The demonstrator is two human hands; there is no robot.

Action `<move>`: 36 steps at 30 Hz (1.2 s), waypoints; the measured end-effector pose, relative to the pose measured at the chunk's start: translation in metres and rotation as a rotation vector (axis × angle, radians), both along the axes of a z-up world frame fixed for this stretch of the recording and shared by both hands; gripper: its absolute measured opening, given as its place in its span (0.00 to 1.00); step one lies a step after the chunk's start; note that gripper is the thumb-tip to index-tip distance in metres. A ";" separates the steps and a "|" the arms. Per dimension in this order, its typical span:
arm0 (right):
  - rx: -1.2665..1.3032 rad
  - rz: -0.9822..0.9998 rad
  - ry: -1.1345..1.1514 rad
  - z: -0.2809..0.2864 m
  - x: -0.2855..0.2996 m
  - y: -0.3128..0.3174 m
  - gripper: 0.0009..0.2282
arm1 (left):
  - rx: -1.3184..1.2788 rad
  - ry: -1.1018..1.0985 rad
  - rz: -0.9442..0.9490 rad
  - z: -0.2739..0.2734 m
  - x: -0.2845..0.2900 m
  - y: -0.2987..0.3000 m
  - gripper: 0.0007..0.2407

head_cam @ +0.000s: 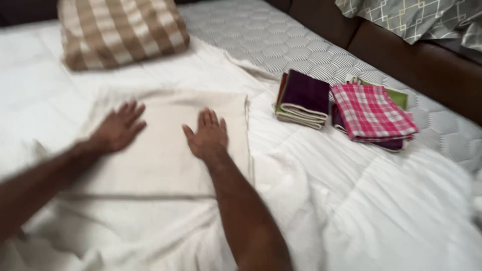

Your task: The person folds a white cloth on a bed by hand. They smooth the fabric, fold it in half multiple times, and roll it into a compact bundle.

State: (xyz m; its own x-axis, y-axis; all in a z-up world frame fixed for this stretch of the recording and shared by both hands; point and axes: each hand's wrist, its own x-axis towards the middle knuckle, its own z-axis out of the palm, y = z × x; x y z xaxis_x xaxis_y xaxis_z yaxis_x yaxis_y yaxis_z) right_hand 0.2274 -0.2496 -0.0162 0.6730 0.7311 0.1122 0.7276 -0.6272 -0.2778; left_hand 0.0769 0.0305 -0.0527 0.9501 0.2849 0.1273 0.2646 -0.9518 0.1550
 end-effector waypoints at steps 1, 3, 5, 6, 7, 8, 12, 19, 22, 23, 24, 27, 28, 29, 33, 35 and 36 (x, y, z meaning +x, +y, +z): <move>0.003 -0.032 -0.029 0.000 0.003 0.002 0.38 | 0.042 -0.011 0.042 -0.004 0.002 0.017 0.31; 0.034 -0.053 0.047 0.008 -0.023 0.031 0.38 | 0.161 0.007 0.024 0.008 -0.045 0.081 0.30; -0.075 -0.108 0.016 0.003 0.000 -0.006 0.39 | 0.135 -0.080 -0.021 -0.021 -0.023 0.042 0.30; -0.071 -0.126 0.081 0.008 -0.002 -0.007 0.38 | 0.027 -0.027 0.090 0.004 -0.026 0.024 0.31; -0.067 -0.145 0.146 0.012 -0.004 -0.008 0.38 | -0.079 0.028 0.203 0.030 -0.030 0.007 0.33; -0.077 -0.152 0.137 0.014 0.001 -0.008 0.38 | -0.091 0.021 0.196 0.024 -0.027 0.013 0.33; -0.100 -0.196 0.167 0.011 0.010 -0.016 0.38 | -0.025 0.042 0.230 0.025 -0.030 0.007 0.33; -0.038 -0.242 0.160 0.004 0.018 -0.019 0.38 | -0.053 0.004 0.352 0.038 -0.040 0.001 0.36; -0.122 -0.237 0.139 0.041 0.000 -0.019 0.38 | -0.014 0.059 0.386 0.048 -0.044 -0.010 0.38; -0.121 -0.232 0.148 0.044 -0.004 -0.016 0.38 | -0.010 0.067 0.390 0.051 -0.043 -0.013 0.38; -0.143 -0.189 0.122 0.044 -0.010 -0.013 0.37 | 0.054 0.064 0.357 0.051 -0.045 -0.018 0.36; -0.125 -0.037 0.068 0.032 -0.030 0.011 0.35 | 0.047 0.071 0.165 0.060 -0.037 -0.041 0.32; -0.080 0.048 0.024 0.028 -0.033 0.021 0.34 | -0.020 0.058 -0.014 0.066 -0.025 -0.050 0.30; -0.078 0.053 0.022 0.019 -0.032 0.026 0.34 | -0.019 0.056 -0.009 0.058 -0.016 -0.057 0.30; -0.099 0.196 0.012 0.019 -0.019 0.064 0.32 | -0.083 0.122 -0.150 0.077 0.012 -0.057 0.27; -0.149 0.207 0.012 0.019 -0.007 0.072 0.31 | -0.129 0.140 -0.149 0.080 0.020 -0.055 0.27; -0.160 0.179 0.024 0.020 0.001 0.075 0.31 | -0.116 0.133 -0.128 0.081 0.024 -0.052 0.27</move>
State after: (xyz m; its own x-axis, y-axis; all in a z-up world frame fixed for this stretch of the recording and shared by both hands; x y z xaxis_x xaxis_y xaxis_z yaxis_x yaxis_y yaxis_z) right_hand 0.2280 -0.1743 0.0038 0.5325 0.8459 -0.0294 0.8253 -0.5266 -0.2039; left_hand 0.1013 -0.0212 0.0283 0.9857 0.1658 -0.0285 0.1678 -0.9568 0.2375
